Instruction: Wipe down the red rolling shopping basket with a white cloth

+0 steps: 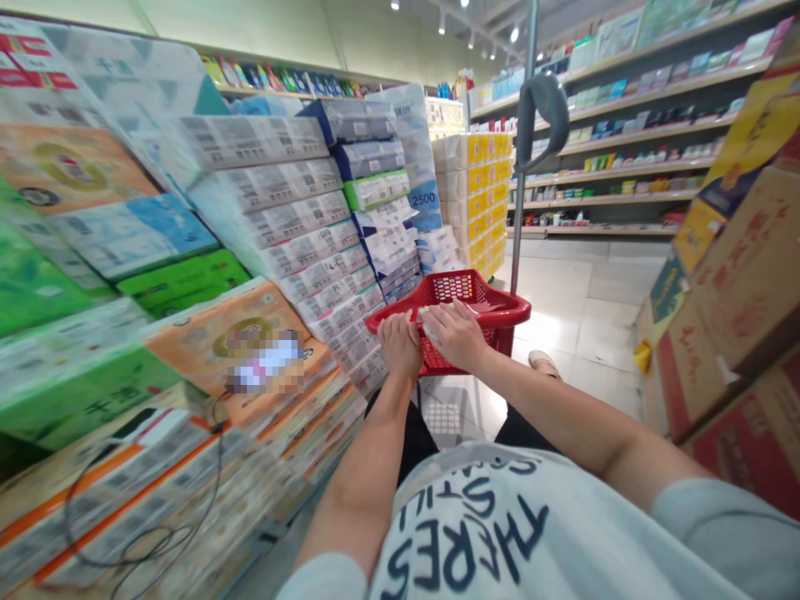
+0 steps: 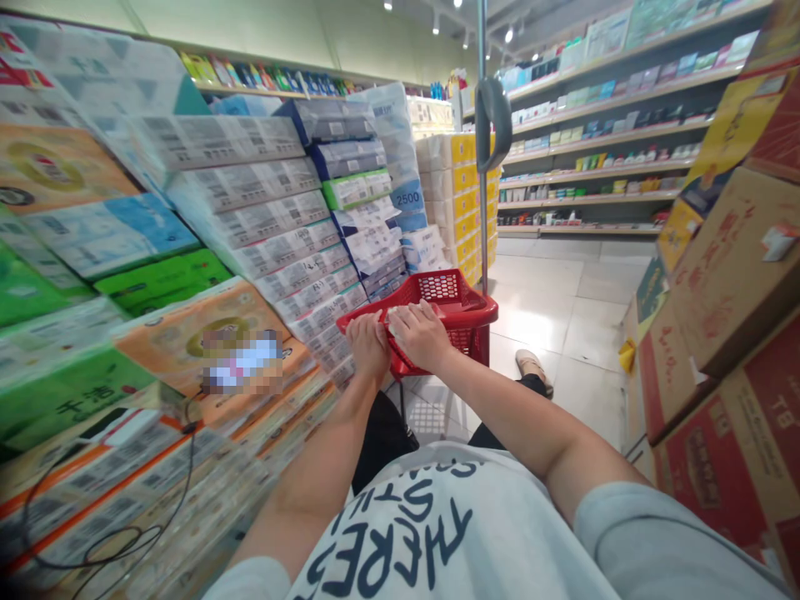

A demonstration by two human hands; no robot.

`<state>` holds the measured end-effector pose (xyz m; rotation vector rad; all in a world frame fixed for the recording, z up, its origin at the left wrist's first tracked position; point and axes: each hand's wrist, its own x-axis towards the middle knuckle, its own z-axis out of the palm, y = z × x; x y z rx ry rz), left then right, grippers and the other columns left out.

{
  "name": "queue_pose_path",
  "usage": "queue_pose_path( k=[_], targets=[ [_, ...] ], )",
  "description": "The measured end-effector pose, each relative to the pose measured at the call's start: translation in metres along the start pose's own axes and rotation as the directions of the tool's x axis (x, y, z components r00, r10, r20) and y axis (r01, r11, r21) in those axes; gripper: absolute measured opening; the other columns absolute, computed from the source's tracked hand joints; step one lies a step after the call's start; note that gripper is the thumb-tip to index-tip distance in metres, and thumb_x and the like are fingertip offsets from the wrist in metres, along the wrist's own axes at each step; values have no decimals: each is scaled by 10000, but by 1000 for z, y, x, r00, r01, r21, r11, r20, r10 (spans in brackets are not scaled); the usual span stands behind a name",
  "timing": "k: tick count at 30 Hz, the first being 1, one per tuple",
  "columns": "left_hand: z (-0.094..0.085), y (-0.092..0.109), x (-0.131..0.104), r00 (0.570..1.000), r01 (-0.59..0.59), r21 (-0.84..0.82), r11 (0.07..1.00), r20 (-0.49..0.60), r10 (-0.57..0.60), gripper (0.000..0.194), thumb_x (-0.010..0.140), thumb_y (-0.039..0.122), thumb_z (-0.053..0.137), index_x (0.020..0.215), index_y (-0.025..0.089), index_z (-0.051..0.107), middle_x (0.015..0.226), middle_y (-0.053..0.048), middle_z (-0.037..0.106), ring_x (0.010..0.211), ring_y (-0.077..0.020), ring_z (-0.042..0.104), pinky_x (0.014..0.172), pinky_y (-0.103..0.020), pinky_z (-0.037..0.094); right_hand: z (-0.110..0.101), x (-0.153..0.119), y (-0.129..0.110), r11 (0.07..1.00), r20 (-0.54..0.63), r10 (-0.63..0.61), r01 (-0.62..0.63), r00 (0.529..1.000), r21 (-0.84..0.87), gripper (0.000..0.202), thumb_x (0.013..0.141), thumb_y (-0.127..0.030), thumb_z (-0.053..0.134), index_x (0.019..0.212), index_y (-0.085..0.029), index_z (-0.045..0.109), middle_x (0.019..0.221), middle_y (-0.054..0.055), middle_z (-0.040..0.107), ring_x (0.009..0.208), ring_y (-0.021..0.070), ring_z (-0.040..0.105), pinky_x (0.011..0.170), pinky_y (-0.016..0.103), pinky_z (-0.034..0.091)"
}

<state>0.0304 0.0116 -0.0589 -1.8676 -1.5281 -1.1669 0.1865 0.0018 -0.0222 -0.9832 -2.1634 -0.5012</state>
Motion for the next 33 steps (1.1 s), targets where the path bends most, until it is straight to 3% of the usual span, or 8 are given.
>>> queue_pose_path(
  k=[6,11,13,17,20,26,30,33],
  targets=[
    [1,0,1,1000,-14,13,1000,-4,14,435,986,309,234,1250,167,550,1181,-119,616,1203,-238,468,1098,-451,261,-2,12,-3,996,49,86,-85,995,-12,344,932,-316,467,1210,-144,573,1141,119,644,1070,252,548,1111,484,191],
    [0,-4,1,999,-39,18,999,14,39,421,988,306,250,1247,175,555,1181,-111,625,1189,-231,484,1104,-446,254,2,1,-2,993,9,-116,116,993,5,386,928,-262,470,1296,-155,523,1313,136,552,1204,258,469,1099,456,231],
    [0,-5,1,1000,-27,18,999,-2,27,416,988,305,252,1240,181,559,1183,-106,624,1190,-228,486,1103,-439,257,0,1,-2,992,20,-127,126,992,25,390,918,-272,493,1292,-168,526,1298,128,565,1202,256,479,1106,469,215],
    [3,-7,1,1000,-5,14,1000,-23,5,423,987,310,245,1226,175,566,1174,-103,627,1187,-234,487,1096,-437,265,-5,15,-6,999,88,27,-30,996,35,345,935,-340,474,1223,-174,566,1158,100,645,1092,248,554,1111,497,184],
    [2,-7,2,1000,-9,15,1000,-16,9,428,986,317,239,1217,174,571,1162,-104,632,1172,-239,496,1091,-436,268,-3,18,-11,993,66,115,-116,991,4,369,953,-365,439,1236,-160,557,1193,117,630,1101,266,543,1094,501,202],
    [0,-5,0,1000,-21,6,1000,-22,21,428,988,319,232,1213,185,571,1170,-100,629,1188,-228,487,1091,-425,270,-7,0,3,1000,34,-7,7,999,-3,374,955,-313,422,1283,-169,533,1260,116,600,1154,257,519,1102,460,177],
    [1,-3,1,1000,-20,-8,1000,-23,20,439,987,319,220,1216,172,565,1173,-111,626,1198,-226,480,1099,-431,260,-16,0,17,981,30,194,-193,981,-29,317,945,-353,442,1155,-180,604,1116,102,665,1012,242,587,1045,438,254],
    [1,-4,4,1000,-24,-13,1000,5,24,447,986,326,208,1193,169,572,1172,-112,628,1190,-228,489,1096,-435,264,-18,1,17,951,40,302,-298,953,-82,328,926,-375,472,1153,-176,600,1088,118,658,987,265,578,886,378,378]
  ],
)
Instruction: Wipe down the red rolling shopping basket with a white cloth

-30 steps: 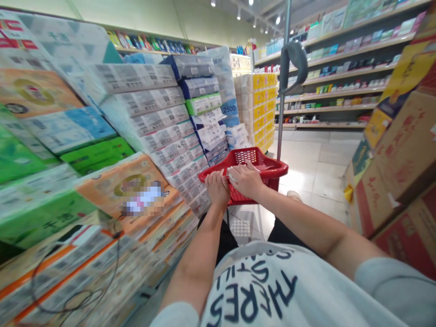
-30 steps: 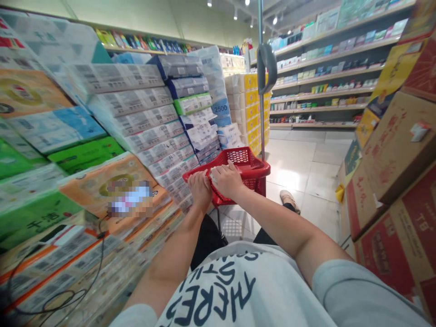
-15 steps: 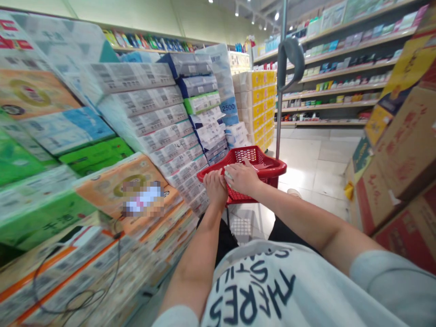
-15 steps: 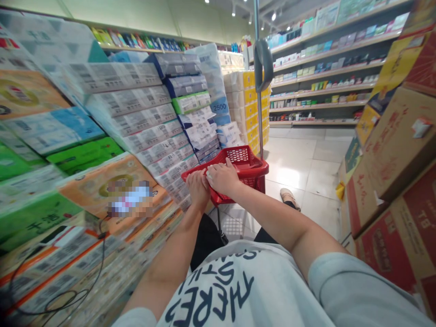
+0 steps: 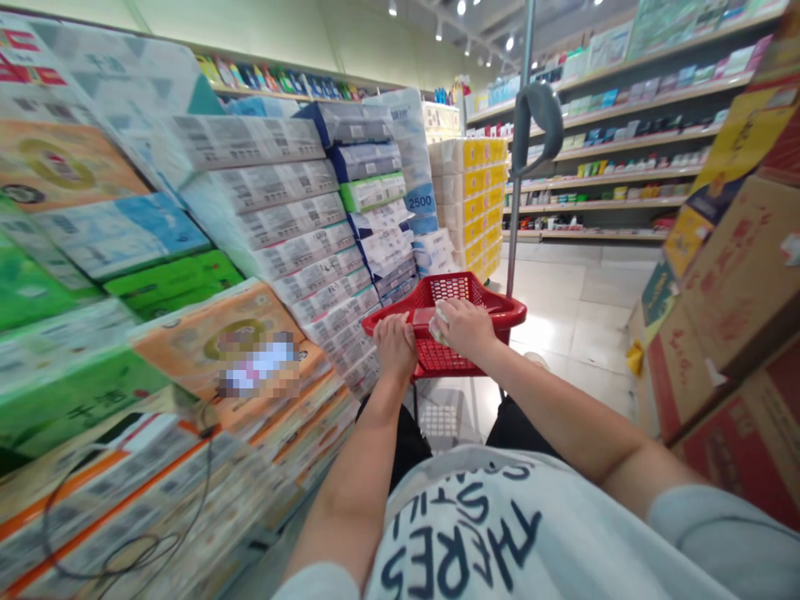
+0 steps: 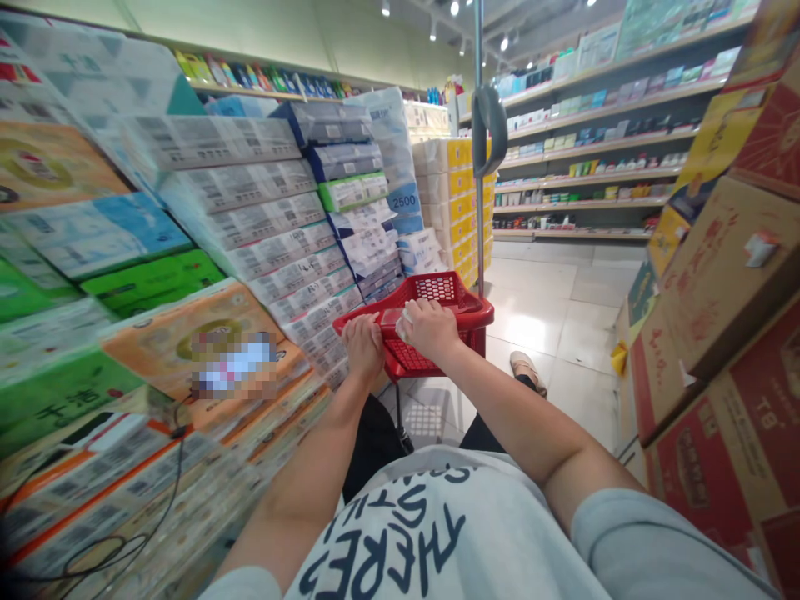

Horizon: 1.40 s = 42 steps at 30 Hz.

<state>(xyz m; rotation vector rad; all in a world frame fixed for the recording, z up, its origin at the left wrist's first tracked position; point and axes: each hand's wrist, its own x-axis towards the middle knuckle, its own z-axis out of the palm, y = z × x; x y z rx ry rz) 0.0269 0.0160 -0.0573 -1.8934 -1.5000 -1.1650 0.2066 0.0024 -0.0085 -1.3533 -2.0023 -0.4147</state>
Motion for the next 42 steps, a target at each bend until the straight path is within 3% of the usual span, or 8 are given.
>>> queue_pose_path(
  k=[8,12,16,24,30,35,39,42],
  targets=[
    [-9,-32,12,992,-35,-41,999,122,40,412,979,297,209,1168,178,555,1192,-93,618,1183,-206,506,1105,-433,292,4,-3,-15,990,137,-126,133,983,-46,490,982,-400,325,1323,-87,485,1238,199,570,1056,267,551,877,369,417],
    [-11,-42,18,991,31,-27,999,133,-27,392,972,293,245,1147,206,584,1349,-82,526,1369,-237,330,1155,-491,231,-7,-2,-16,984,223,-154,171,962,-57,498,984,-415,311,1387,-143,425,1351,170,512,1063,258,577,898,382,417],
    [-8,-27,18,988,148,-5,989,-30,-149,415,970,337,289,1267,170,527,1508,-127,327,1449,-290,137,1158,-558,199,-12,-3,-19,981,248,-171,189,954,-51,494,975,-397,344,1406,-160,395,1395,159,479,1120,263,564,946,401,389],
    [3,-4,15,979,-103,-148,984,158,127,443,995,313,214,1278,169,524,1352,-78,544,1380,-204,325,1155,-474,278,-8,12,-24,953,234,-299,300,925,34,362,917,-209,452,1256,-126,550,1276,134,590,1206,264,501,1015,389,354],
    [6,-7,18,982,-102,-133,986,143,121,432,998,299,222,1277,180,529,1367,-59,533,1385,-180,318,1171,-435,255,-3,9,-17,979,180,-199,205,963,-14,403,935,-240,428,1292,-70,512,1280,178,578,1135,267,553,955,397,412],
    [6,-6,18,976,-101,-94,990,182,117,439,993,284,214,1277,188,534,1377,-47,526,1384,-197,330,1166,-436,254,-3,3,-16,909,170,-410,417,896,-6,399,915,-170,428,1299,-101,512,1317,164,550,1199,251,508,1009,385,359],
    [5,-3,18,985,-39,-39,998,165,45,435,985,282,227,1277,220,544,1387,-19,522,1411,-217,279,1176,-460,221,-4,7,-17,976,206,-188,207,960,-71,406,957,-253,373,1289,-67,513,1175,186,628,1057,251,595,934,389,404],
    [2,-3,22,984,-32,6,999,175,30,440,980,273,233,1277,224,555,1404,-10,509,1434,-234,222,1187,-478,186,-1,3,-19,952,154,-272,289,950,-100,422,941,-191,373,1312,-22,485,1208,217,601,1099,275,563,942,405,396]
  ],
)
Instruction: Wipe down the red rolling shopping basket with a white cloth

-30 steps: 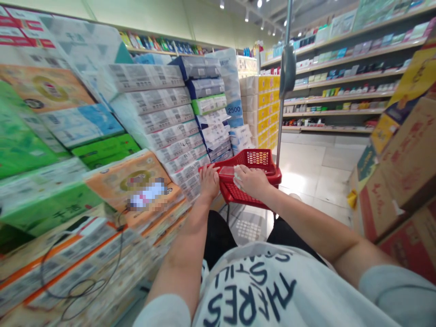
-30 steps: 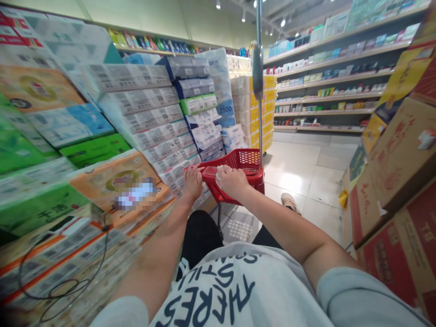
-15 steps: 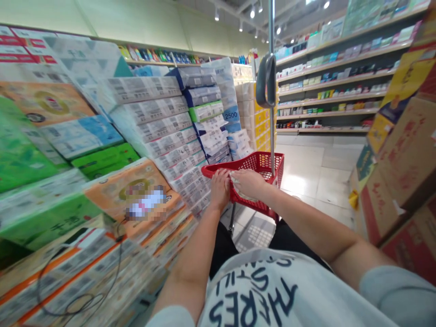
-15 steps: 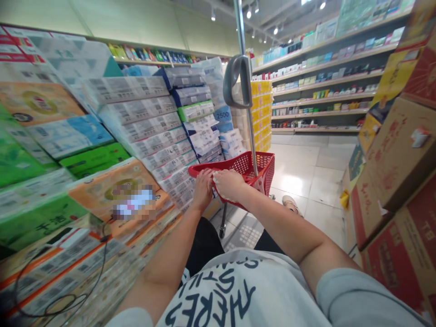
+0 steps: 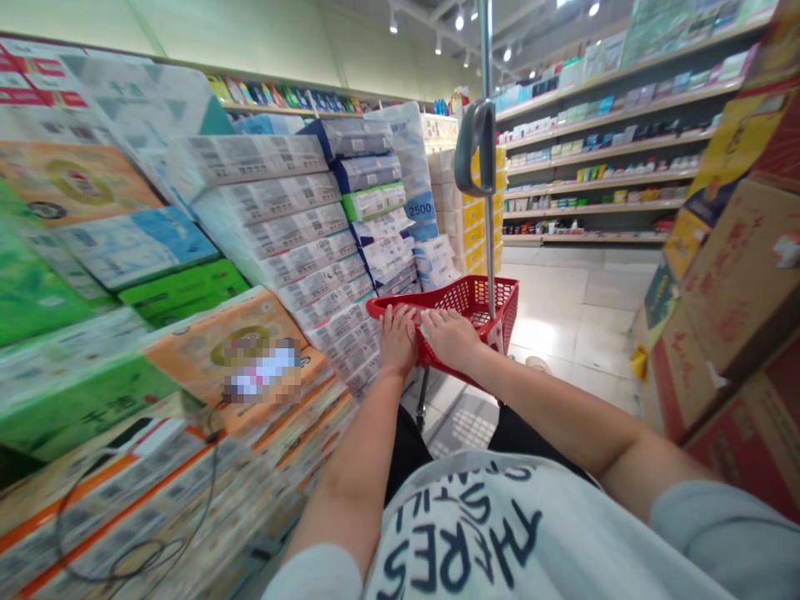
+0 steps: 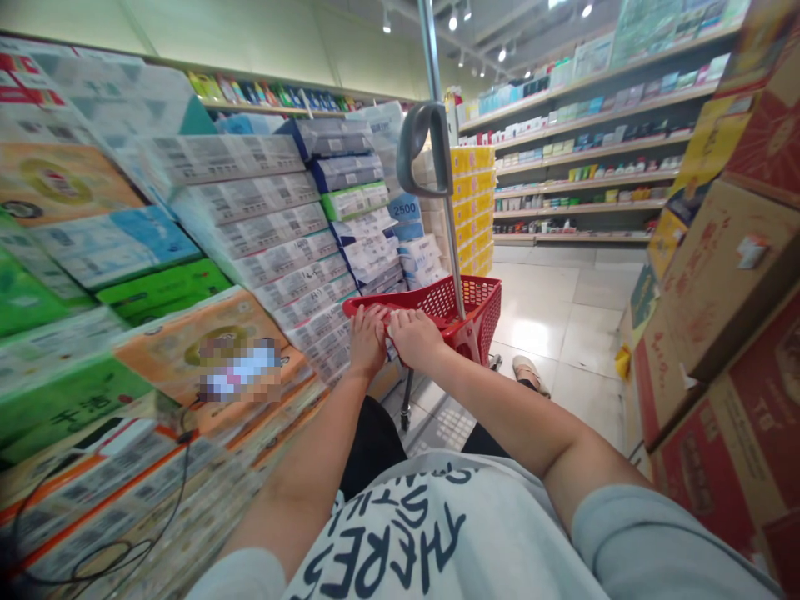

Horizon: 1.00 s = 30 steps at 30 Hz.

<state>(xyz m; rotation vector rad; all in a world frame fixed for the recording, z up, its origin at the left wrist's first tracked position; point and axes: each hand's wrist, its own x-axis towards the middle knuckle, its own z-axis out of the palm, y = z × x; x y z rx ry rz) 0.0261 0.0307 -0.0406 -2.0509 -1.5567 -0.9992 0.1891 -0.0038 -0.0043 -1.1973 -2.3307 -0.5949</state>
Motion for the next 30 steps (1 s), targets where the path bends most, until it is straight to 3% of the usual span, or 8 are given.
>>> queue_pose_path(
  k=[3,8,11,16,21,24,27,30],
  targets=[
    [-5,0,3,1000,-1,44,999,10,1,428,975,279,264,1280,227,561,1441,-15,471,1450,-257,174,1186,-508,172,5,-11,1,988,-88,-154,154,984,-7,415,916,-149,408,1309,-50,500,1310,197,543,1190,285,497,1003,422,357],
    [-2,9,-3,985,-174,-36,984,4,175,439,982,270,259,1347,182,488,1459,-54,446,1437,-211,222,1182,-462,226,12,-21,10,1000,-202,-21,25,979,18,395,931,-178,400,1283,-46,518,1212,184,603,1106,270,534,989,420,375],
    [4,15,-7,969,-243,-112,964,29,247,454,993,295,230,1364,169,461,1431,-74,480,1405,-188,301,1160,-423,286,17,-23,12,999,-243,-29,39,970,35,385,946,-175,363,1273,-64,533,1224,171,604,1128,258,526,1001,412,367],
    [6,14,-4,982,-177,-69,982,59,181,467,994,318,208,1371,203,457,1418,-66,497,1395,-215,326,1161,-469,253,23,-39,17,984,-275,-132,159,952,79,438,939,-198,419,1372,-150,471,1401,112,497,1318,244,392,1099,432,274],
    [8,14,-2,996,-89,-4,996,20,89,467,982,347,247,1376,221,464,1440,-53,472,1425,-262,254,1167,-510,207,29,-43,23,992,-328,9,32,945,119,468,938,-239,445,1399,-157,448,1403,100,500,1346,245,374,1128,440,245],
    [9,15,-1,999,-54,13,998,2,54,468,974,354,274,1380,214,460,1451,-59,457,1433,-284,224,1162,-531,199,35,-43,22,991,-331,-70,104,941,85,472,949,-188,399,1419,-155,418,1448,77,449,1384,227,320,1139,400,240],
    [10,16,-2,999,-34,21,999,1,34,466,971,357,287,1371,197,465,1441,-78,468,1414,-293,273,1155,-538,209,39,-41,21,985,-332,-104,143,937,96,476,953,-174,386,1428,-176,403,1454,62,442,1380,200,326,1144,379,235],
    [11,18,-2,1000,-16,26,1000,9,15,466,976,350,277,1362,182,475,1411,-90,502,1380,-282,345,1149,-528,231,39,-31,18,988,-305,18,30,952,152,450,950,-233,423,1392,-152,448,1417,94,483,1348,220,373,1134,398,253]
  ],
)
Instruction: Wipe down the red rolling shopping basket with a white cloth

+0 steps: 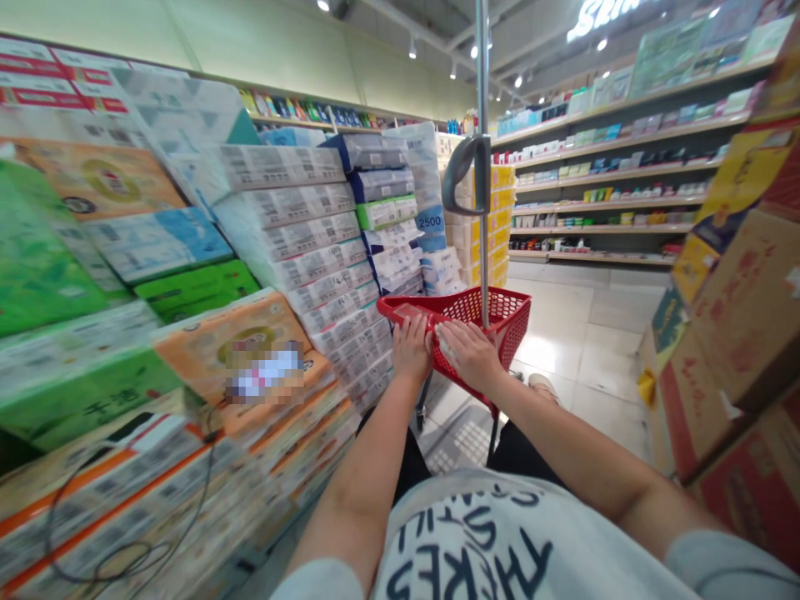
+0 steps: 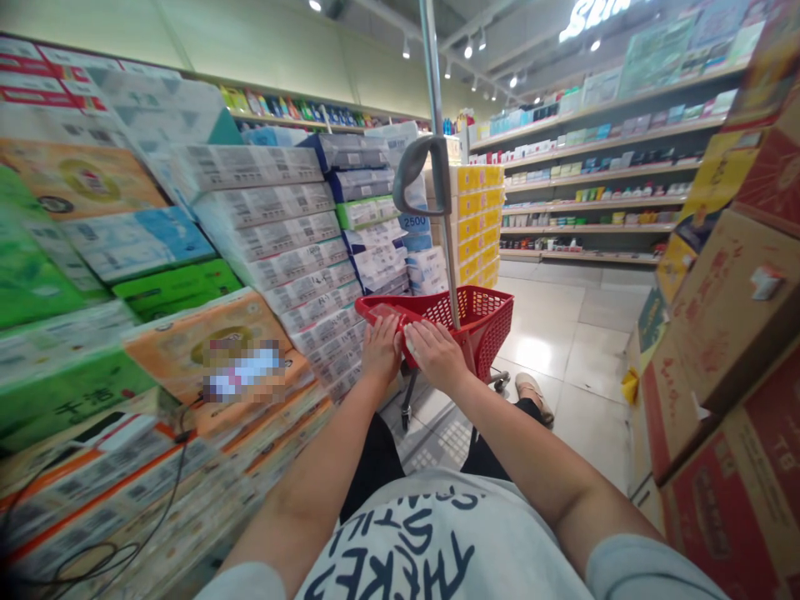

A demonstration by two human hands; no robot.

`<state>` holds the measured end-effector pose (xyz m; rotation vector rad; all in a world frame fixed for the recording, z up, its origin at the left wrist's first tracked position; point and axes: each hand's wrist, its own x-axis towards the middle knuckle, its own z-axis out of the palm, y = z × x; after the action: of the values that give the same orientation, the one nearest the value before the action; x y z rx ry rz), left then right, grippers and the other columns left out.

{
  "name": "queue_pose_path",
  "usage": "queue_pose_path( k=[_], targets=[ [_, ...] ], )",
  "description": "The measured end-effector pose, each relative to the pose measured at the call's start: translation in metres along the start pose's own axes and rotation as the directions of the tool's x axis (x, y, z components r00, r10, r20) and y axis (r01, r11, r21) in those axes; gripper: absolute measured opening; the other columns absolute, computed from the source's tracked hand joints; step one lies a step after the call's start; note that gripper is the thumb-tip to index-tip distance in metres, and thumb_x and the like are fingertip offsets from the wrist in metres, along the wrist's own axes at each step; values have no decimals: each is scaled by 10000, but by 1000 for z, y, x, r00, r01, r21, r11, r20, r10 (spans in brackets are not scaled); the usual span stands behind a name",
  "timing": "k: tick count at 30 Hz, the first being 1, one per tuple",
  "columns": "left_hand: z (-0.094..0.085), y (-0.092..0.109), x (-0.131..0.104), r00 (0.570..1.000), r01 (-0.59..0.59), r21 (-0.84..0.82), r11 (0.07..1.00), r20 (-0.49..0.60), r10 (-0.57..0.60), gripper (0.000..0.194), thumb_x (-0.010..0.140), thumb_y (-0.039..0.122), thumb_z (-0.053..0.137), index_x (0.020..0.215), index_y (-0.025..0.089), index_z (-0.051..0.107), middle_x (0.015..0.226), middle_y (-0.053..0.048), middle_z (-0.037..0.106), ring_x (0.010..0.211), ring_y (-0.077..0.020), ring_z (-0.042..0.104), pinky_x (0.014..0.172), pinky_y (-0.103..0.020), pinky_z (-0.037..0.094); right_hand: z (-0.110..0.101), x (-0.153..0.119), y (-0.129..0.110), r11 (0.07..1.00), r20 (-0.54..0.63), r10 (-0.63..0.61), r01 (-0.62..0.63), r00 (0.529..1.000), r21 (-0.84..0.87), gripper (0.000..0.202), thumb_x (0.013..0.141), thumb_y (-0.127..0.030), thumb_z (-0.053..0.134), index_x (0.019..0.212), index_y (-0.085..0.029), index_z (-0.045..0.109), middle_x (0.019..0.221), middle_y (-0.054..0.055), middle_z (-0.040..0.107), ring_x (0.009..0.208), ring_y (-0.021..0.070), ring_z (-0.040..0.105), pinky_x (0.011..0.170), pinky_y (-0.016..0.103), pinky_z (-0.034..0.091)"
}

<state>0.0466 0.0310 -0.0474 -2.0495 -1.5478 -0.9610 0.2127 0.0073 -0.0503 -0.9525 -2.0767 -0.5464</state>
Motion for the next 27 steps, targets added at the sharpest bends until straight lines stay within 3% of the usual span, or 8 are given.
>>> queue_pose_path(
  k=[4,8,11,16,21,27],
  targets=[
    [0,-1,4,998,57,-20,998,22,-57,455,974,337,275,1349,205,495,1409,-84,504,1371,-275,364,1141,-530,251,5,12,-9,990,80,143,-142,987,-21,430,939,-219,430,1353,-117,484,1388,135,502,1342,271,367,1111,433,280],
    [-6,-12,13,994,88,-36,996,64,-85,436,969,323,277,1313,253,535,1387,-60,530,1362,-279,377,1143,-581,207,5,6,-9,999,84,2,-5,996,34,464,946,-164,393,1408,-143,418,1424,114,463,1367,245,319,1132,426,250],
    [-12,-13,18,994,103,-32,994,37,-101,423,955,366,325,1267,236,579,1350,-81,562,1379,-307,341,1132,-620,192,2,5,-1,990,51,-99,93,994,111,440,953,-172,399,1390,-178,446,1389,98,502,1321,207,386,1118,392,291],
    [-11,5,6,996,-81,-60,995,33,83,448,972,306,265,1297,166,539,1363,-101,547,1397,-240,320,1158,-493,249,9,14,4,989,25,60,-63,998,134,351,946,-255,450,1246,-121,573,1152,136,640,1108,220,557,1006,379,420],
    [-3,11,-9,996,-81,-106,991,19,83,461,984,281,233,1375,140,433,1434,-100,472,1390,-205,334,1153,-435,283,18,-1,1,995,-58,17,-12,998,94,418,959,-205,408,1364,-135,479,1403,122,488,1353,224,355,1114,407,311],
    [1,7,-6,997,-72,-91,993,4,72,450,980,264,241,1362,149,447,1413,-102,496,1379,-216,356,1158,-460,251,7,8,6,998,44,26,-29,999,55,454,925,-223,474,1372,-141,476,1367,130,530,1315,215,426,1125,414,286]
  ],
)
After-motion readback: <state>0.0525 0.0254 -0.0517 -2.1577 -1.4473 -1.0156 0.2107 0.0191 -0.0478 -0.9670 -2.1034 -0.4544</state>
